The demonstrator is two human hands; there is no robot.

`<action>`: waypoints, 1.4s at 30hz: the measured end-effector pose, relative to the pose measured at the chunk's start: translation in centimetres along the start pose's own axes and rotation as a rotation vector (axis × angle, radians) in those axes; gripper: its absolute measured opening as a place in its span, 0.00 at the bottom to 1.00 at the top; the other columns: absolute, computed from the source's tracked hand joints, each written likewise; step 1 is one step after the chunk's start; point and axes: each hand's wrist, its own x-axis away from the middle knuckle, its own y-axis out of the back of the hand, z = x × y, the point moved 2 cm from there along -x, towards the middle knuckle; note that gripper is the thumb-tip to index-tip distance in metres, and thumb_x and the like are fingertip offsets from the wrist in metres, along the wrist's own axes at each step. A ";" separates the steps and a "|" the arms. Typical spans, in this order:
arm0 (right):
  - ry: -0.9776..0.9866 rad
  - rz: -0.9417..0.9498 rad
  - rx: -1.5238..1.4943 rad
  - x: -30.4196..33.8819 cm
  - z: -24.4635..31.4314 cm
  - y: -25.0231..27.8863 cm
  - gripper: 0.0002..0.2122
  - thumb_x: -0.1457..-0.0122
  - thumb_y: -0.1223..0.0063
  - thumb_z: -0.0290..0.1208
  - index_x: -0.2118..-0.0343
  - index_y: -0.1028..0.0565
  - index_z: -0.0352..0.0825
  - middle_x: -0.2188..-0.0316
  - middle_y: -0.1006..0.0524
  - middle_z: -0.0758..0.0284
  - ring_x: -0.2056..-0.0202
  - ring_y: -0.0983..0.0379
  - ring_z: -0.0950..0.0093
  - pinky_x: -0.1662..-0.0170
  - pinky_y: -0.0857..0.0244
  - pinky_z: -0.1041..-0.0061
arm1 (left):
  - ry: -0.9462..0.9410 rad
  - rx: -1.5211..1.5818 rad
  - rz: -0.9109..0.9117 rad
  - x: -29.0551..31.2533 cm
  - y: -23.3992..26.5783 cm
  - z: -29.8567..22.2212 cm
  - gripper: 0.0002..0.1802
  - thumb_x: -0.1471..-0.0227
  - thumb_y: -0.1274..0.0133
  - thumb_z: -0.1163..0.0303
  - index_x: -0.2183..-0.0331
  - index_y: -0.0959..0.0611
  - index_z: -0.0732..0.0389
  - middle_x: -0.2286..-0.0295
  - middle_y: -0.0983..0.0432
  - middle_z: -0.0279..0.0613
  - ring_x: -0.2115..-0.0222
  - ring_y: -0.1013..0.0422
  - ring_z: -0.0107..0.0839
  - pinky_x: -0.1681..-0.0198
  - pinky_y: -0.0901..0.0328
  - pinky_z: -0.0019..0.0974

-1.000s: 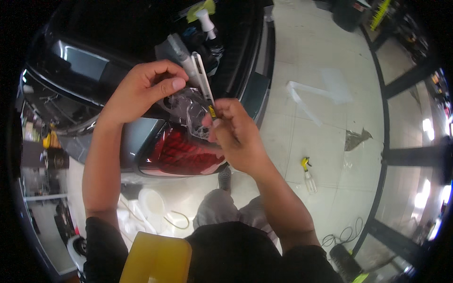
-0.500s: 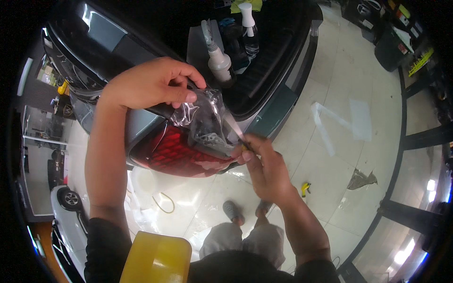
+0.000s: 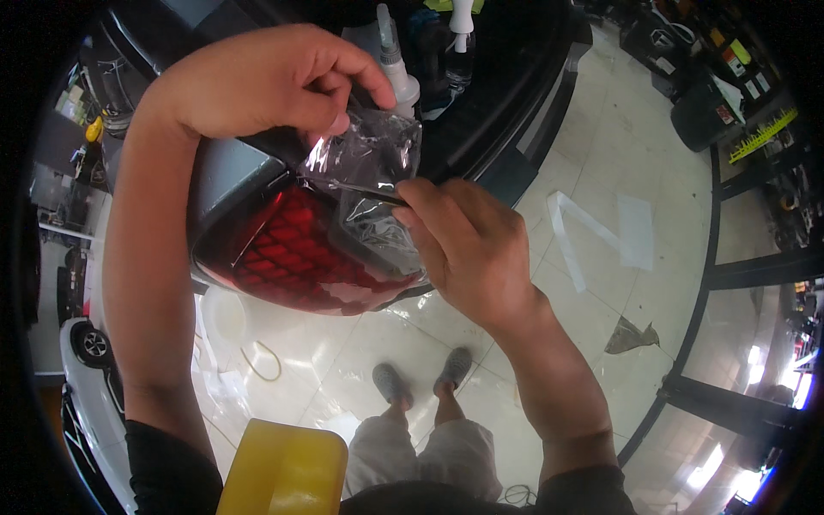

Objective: The person applies a protective film to a car's taillight using a yellow squeegee and a metal blade. They smooth the film over the surface, trim the excess material around the edges, and wipe the area with a cloth.

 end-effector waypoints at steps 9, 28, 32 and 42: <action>0.138 -0.017 0.046 -1.3 -0.1 -0.2 0.13 0.46 0.42 0.15 0.57 0.21 0.30 0.71 0.23 0.64 0.74 0.30 0.74 0.74 0.36 0.77 | 0.067 -0.041 0.153 1.2 1.5 -2.3 0.22 0.46 0.48 0.73 0.50 0.24 0.70 0.75 0.21 0.33 0.73 0.30 0.19 0.66 0.36 0.25; 0.266 0.025 0.151 -3.1 -0.2 1.0 0.13 0.48 0.41 0.15 0.58 0.20 0.31 0.72 0.23 0.64 0.74 0.30 0.71 0.71 0.35 0.75 | 0.063 -0.027 0.097 1.9 1.4 -2.6 0.23 0.47 0.47 0.74 0.50 0.24 0.73 0.75 0.20 0.34 0.72 0.28 0.20 0.64 0.34 0.24; 0.312 0.037 0.159 -3.6 0.2 0.9 0.13 0.48 0.41 0.15 0.58 0.20 0.31 0.71 0.23 0.64 0.73 0.29 0.71 0.71 0.35 0.75 | 0.093 -0.088 0.067 2.4 1.5 -2.5 0.23 0.48 0.47 0.73 0.50 0.24 0.73 0.75 0.20 0.34 0.73 0.27 0.21 0.64 0.34 0.24; 0.326 0.035 0.183 -3.6 -0.4 1.1 0.12 0.48 0.41 0.16 0.59 0.20 0.31 0.71 0.22 0.63 0.72 0.28 0.71 0.70 0.34 0.75 | 0.036 -0.040 0.032 2.1 1.0 -1.9 0.23 0.49 0.46 0.74 0.51 0.24 0.73 0.75 0.20 0.35 0.72 0.27 0.21 0.64 0.34 0.24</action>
